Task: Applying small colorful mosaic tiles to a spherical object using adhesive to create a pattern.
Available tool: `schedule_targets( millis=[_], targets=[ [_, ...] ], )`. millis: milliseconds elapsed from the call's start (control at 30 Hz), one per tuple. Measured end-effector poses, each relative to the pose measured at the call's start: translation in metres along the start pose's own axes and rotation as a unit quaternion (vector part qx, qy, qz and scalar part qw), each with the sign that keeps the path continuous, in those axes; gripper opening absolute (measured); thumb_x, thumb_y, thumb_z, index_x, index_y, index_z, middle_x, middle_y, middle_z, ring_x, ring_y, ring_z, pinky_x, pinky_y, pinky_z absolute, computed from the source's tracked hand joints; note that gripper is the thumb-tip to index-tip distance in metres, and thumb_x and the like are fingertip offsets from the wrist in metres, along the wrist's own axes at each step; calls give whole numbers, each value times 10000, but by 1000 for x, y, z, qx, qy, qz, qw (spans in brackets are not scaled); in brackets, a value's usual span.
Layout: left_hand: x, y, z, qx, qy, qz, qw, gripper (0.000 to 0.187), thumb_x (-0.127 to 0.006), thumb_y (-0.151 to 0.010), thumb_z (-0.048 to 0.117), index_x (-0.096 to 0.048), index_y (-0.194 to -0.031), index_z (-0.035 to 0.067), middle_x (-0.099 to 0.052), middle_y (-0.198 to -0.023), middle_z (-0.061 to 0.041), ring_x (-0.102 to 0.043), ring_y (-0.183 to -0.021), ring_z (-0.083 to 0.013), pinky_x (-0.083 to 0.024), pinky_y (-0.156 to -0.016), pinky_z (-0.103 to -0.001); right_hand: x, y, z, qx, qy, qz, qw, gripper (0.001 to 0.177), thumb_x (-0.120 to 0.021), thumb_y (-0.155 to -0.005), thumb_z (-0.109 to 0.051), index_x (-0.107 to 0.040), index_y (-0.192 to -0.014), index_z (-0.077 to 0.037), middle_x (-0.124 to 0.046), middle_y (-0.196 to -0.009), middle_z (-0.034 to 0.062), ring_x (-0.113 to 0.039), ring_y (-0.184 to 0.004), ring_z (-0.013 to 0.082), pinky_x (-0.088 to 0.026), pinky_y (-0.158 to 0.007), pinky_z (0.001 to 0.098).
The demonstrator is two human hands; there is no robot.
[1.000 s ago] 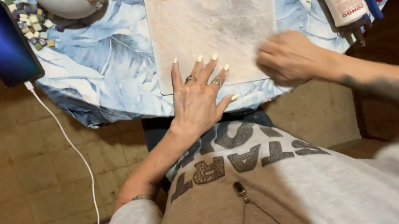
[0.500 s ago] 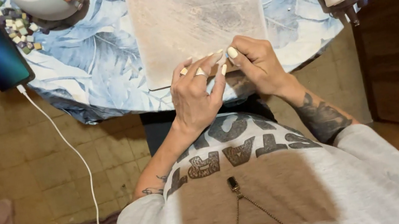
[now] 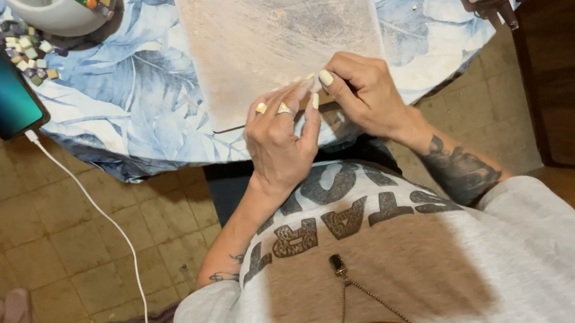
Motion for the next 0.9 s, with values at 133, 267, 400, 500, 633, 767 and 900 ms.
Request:
schedule_targets(
  millis=[133,267,400,500,633,767,900],
  targets=[
    [-1,2,1,-10,-152,-121,981,311,-574,-767,222,-585,-1057,110,-568,-1063,-79,-512,-1023,-299,-202,-897,-514,11,16,45,108,300,-48,947,184,-518,-849,-142,-505,-687,-55,-441,-601,79,-524,-568,266,-414,-485,312],
    [-2,10,-3,-3,-216,-214,953,357,-554,-784,342,-593,-1088,158,-529,-1176,-90,-429,-1139,-334,-15,-929,-621,8,4,41,184,462,-109,861,131,-509,-780,-186,-473,-665,-135,-428,-632,32,-501,-561,217,-395,-476,304],
    [-14,23,-18,-28,-308,-270,912,482,-486,-795,463,-482,-1218,232,-423,-1291,-55,-333,-1225,-329,-39,-949,-650,-53,-64,29,204,405,-166,875,166,-412,-824,-78,-400,-660,-94,-383,-601,22,-301,-477,152,-240,-397,281],
    [-16,21,-17,-29,-317,-274,908,485,-495,-783,452,-496,-1207,215,-425,-1284,-54,-356,-1212,-315,-43,-954,-638,-99,-124,34,251,403,-159,866,264,-411,-839,-103,-406,-579,-60,-406,-564,72,-360,-449,229,-293,-393,347],
    [-15,20,-20,-22,-307,-261,915,472,-514,-777,466,-518,-1188,234,-431,-1276,-33,-373,-1207,-313,-52,-966,-614,-106,-132,45,324,438,-170,821,137,-505,-702,-151,-461,-585,-94,-449,-601,44,-407,-470,194,-306,-421,325],
    [-17,24,-24,-13,-322,-279,905,497,-504,-761,492,-495,-1196,250,-414,-1285,-22,-346,-1220,-286,-102,-965,-596,-33,-43,27,242,440,-292,814,192,-375,-907,-184,-446,-747,-104,-447,-667,32,-361,-516,134,-357,-470,253],
    [-16,20,-21,5,-212,-257,943,437,-556,-747,433,-568,-1112,193,-492,-1196,-91,-438,-1131,-356,1,-966,-623,18,27,46,264,467,-252,806,100,-410,-771,-231,-424,-691,-173,-414,-652,-12,-492,-598,174,-386,-504,289]
  ],
)
Point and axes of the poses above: each hand's wrist, its own y-axis away from the middle knuckle, its own x-axis out of the back of the hand, z = x × y, the point moved 7 cm from there along -y, towards the middle knuckle
